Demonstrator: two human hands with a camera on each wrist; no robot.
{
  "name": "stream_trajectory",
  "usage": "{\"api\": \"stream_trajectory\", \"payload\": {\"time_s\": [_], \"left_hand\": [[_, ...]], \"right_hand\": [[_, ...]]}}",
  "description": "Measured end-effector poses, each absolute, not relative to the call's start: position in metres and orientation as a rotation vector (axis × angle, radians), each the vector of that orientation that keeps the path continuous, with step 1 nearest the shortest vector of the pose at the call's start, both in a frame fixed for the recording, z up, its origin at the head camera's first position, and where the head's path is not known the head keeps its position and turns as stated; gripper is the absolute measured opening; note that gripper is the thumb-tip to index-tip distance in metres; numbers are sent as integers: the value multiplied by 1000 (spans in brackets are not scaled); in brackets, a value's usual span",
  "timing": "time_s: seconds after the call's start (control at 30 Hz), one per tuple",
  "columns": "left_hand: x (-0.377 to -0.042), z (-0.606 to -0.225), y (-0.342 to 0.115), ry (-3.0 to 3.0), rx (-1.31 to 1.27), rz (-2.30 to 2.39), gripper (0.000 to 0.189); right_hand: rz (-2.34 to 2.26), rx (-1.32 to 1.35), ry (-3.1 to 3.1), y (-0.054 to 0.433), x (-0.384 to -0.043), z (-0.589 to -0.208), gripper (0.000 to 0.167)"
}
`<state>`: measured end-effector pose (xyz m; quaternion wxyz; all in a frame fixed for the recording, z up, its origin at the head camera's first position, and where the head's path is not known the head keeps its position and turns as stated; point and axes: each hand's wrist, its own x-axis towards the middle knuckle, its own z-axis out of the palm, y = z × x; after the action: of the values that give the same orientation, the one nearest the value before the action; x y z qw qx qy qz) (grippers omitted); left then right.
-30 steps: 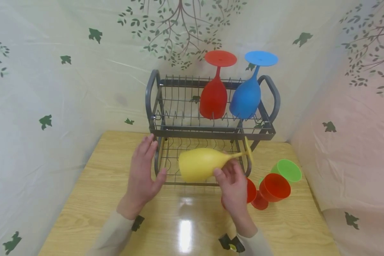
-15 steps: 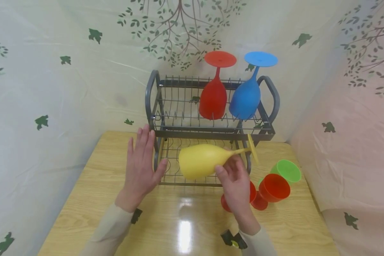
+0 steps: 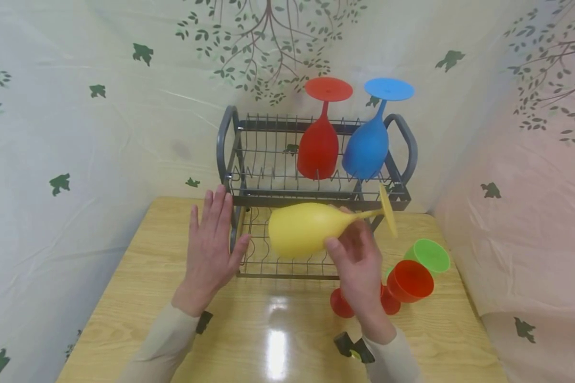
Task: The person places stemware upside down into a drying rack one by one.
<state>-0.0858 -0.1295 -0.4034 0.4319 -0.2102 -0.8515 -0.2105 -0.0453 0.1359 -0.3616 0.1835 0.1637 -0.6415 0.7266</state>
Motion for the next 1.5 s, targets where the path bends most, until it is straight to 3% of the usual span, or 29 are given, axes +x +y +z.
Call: {"api": "stream_trajectory", "payload": {"time_s": [1.0, 1.33, 1.5], "left_hand": [[-84, -401, -132, -2138, -503, -536, 74], [-85, -402, -132, -2134, -504, -523, 74], [-85, -402, -132, -2130, -505, -524, 73]], "right_hand": [[1925, 557, -1756, 122, -68, -313, 52], [1885, 622, -1739, 116, -85, -299, 68], [1882, 680, -1694, 113, -93, -290, 61]]}}
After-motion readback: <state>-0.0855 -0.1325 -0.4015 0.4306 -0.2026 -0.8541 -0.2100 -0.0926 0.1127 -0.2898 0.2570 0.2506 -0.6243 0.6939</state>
